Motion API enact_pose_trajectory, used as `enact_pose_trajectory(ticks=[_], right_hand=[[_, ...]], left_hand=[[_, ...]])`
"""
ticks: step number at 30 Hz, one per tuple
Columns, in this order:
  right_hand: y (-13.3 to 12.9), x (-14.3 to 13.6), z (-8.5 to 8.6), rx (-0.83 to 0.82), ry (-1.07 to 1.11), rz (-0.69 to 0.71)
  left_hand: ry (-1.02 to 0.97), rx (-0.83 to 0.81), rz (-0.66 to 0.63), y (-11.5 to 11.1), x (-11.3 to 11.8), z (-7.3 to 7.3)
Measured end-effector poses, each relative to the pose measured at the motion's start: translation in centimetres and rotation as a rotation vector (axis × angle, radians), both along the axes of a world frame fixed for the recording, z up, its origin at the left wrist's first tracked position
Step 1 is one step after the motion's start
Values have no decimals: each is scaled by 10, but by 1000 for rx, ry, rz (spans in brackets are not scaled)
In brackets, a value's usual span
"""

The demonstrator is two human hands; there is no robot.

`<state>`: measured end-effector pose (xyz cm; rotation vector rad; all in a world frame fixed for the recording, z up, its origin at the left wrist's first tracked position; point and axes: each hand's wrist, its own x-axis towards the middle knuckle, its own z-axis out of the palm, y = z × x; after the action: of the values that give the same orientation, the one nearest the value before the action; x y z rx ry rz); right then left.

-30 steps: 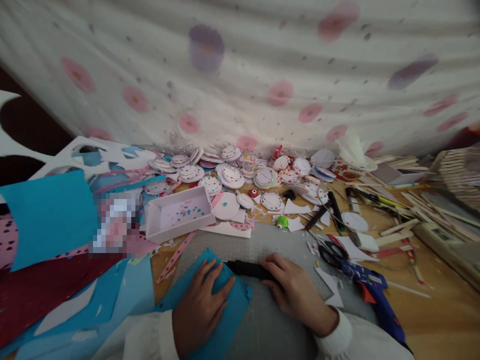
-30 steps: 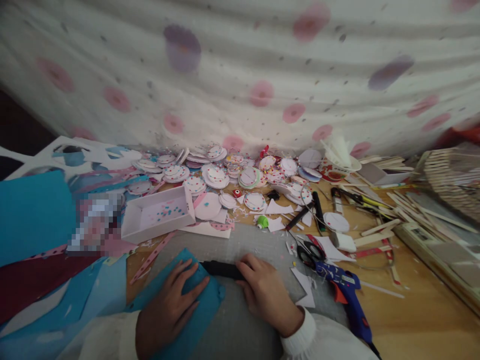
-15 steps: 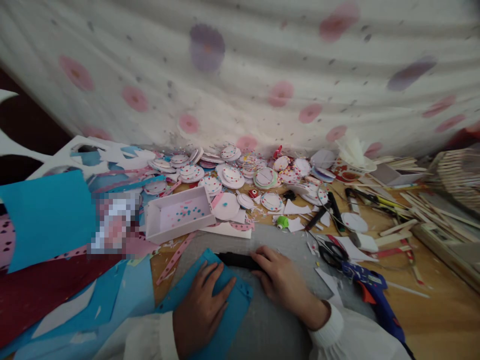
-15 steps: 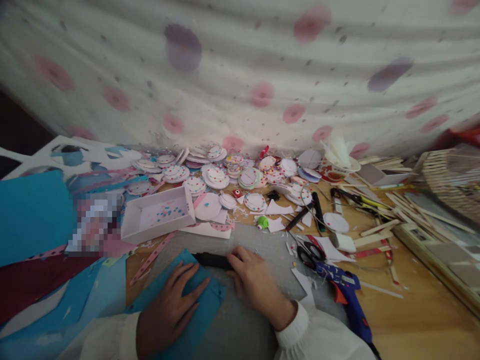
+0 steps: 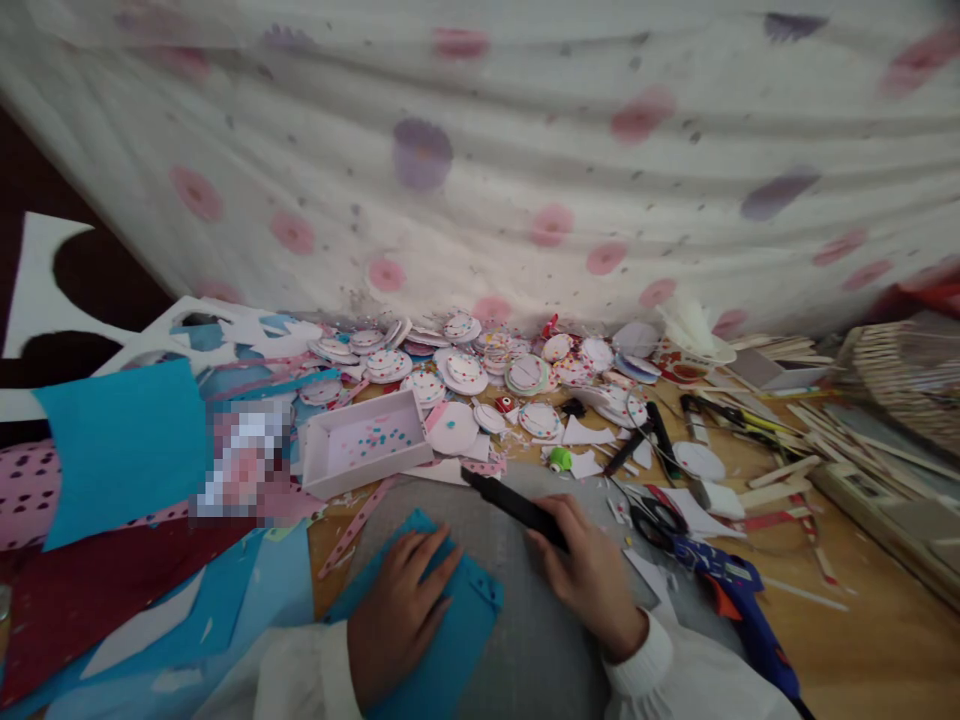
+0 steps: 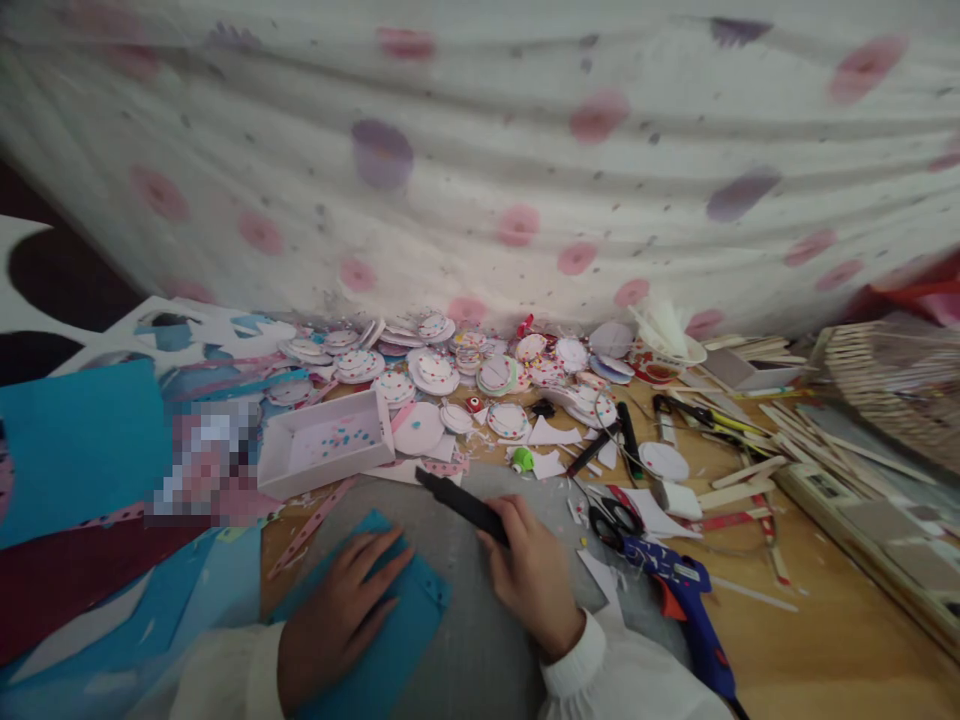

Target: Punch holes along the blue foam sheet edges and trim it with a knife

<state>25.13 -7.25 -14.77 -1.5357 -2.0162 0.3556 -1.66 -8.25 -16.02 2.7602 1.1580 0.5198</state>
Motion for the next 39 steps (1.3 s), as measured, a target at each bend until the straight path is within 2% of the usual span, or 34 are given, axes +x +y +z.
enact_pose_trajectory(ticks=[4, 8, 13, 15, 18, 20, 25, 29, 32, 36, 39], right_hand=[[-13, 15, -9, 67, 71, -160], [-13, 16, -19, 97, 64, -146], [-8, 14, -19, 107, 16, -142], [-8, 14, -19, 99, 6, -145], [-8, 15, -20, 86, -4, -142], [-8, 15, -21, 85, -7, -138], [-11, 14, -14, 108, -1, -142], [-15, 13, -6, 181, 59, -36], [-15, 13, -7, 262, 147, 26], [-16, 12, -12, 283, 177, 107], [-17, 11, -13, 239, 144, 175]], left_hand=[[6, 2, -45, 25, 5, 11], [51, -73, -85, 45, 14, 27], [10, -139, -114, 60, 20, 66], [-98, -281, -56, 68, 23, 83], [-104, -404, -83, 85, 28, 99], [-69, -478, -108, 100, 30, 100], [20, -629, -181, 130, 37, 93], [32, -713, -269, 131, 47, 96], [12, -759, -309, 125, 52, 103], [-88, -732, -213, 130, 46, 116], [-196, -617, -41, 156, 36, 124]])
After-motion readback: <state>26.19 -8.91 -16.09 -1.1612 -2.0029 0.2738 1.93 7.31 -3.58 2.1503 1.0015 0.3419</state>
